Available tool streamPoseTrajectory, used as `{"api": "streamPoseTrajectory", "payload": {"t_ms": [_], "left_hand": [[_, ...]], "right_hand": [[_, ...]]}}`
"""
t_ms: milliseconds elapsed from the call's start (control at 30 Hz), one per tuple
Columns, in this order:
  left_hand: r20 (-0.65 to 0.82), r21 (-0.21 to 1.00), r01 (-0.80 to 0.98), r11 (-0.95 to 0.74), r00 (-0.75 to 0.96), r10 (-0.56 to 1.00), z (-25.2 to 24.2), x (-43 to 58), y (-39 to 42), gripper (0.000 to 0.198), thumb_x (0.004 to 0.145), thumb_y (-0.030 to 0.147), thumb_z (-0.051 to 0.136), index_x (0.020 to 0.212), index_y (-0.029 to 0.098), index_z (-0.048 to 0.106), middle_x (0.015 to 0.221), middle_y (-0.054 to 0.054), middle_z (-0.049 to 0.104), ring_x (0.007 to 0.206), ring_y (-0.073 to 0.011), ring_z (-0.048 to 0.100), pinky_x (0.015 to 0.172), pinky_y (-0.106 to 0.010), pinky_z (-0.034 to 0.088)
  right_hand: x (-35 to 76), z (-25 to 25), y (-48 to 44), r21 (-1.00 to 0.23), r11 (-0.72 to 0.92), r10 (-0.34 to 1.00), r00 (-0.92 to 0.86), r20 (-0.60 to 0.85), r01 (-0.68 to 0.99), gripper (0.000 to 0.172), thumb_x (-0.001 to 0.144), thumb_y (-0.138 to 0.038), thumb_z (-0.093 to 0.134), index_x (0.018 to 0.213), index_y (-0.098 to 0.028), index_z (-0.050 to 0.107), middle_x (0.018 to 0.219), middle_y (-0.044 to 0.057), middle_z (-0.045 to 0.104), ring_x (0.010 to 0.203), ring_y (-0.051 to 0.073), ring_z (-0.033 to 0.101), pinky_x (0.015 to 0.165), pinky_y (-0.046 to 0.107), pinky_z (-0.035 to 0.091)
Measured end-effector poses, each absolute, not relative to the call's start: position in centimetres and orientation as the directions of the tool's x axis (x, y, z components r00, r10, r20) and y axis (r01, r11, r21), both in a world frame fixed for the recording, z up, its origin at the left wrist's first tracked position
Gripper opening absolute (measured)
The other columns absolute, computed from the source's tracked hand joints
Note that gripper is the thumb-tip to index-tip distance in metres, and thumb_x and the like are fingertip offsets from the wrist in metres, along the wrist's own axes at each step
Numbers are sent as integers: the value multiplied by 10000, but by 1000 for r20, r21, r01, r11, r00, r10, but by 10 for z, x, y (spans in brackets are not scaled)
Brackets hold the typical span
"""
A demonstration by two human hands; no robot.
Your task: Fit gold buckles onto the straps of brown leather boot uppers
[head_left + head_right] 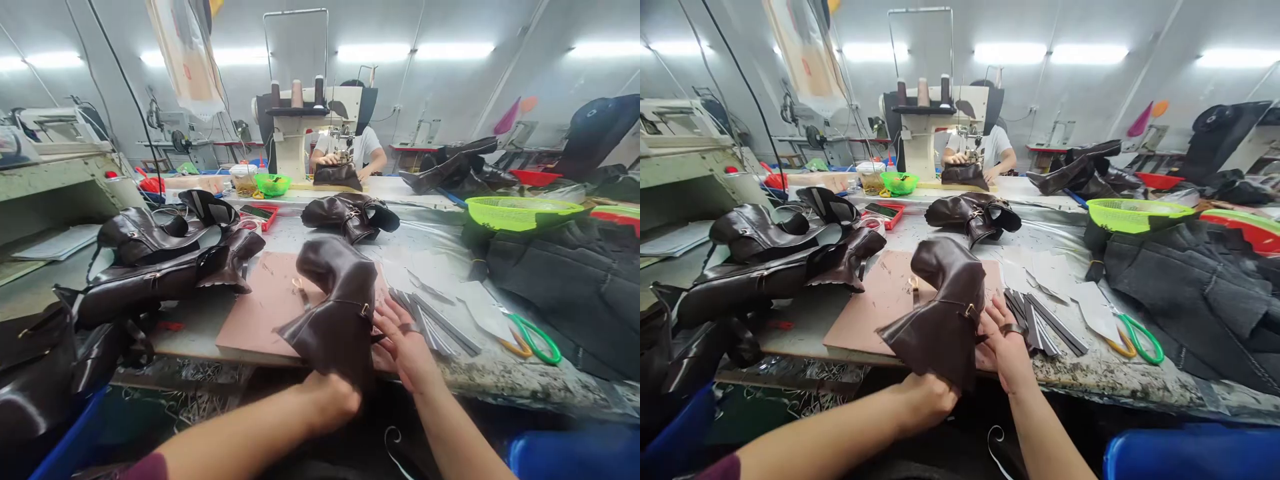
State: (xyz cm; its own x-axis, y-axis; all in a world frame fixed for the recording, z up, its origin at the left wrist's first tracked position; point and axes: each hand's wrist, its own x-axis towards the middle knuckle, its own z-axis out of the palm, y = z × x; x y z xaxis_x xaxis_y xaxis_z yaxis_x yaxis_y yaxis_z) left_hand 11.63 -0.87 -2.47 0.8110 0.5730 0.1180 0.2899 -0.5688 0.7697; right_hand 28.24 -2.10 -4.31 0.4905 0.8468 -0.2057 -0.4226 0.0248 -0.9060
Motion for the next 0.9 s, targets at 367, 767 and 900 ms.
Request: {"api": "streamPoseTrajectory", "payload": {"t_ms": [367,767,900], "left_hand": [[-418,900,-49,433,184,889,-23,39,45,199,628,174,636,819,137,679,662,-51,666,648,-226,619,600,-318,488],[-118,877,-464,127,48,992,-8,76,42,288,554,165,518,829,137,597,823,-47,643,778,-163,593,715,-246,461],[-375,792,-422,440,232,897,-12,90,24,199,747,307,452,741,136,552,788,-51,641,532,-121,575,555,-250,460]], "right_hand": [[313,-8,-24,-890,370,612,791,18,-266,352,635,-503,688,628,-168,582,379,-105,415,378,48,384,575,257,461],[328,1,-40,-954,283,671,731,122,-100,232,611,-309,679,793,-167,672,703,-4,566,656,125,480,593,256,375],[326,1,-43,-921,360,431,849,306,150,230,591,-287,753,721,-192,591,620,-48,523,564,107,457,562,253,364]]}}
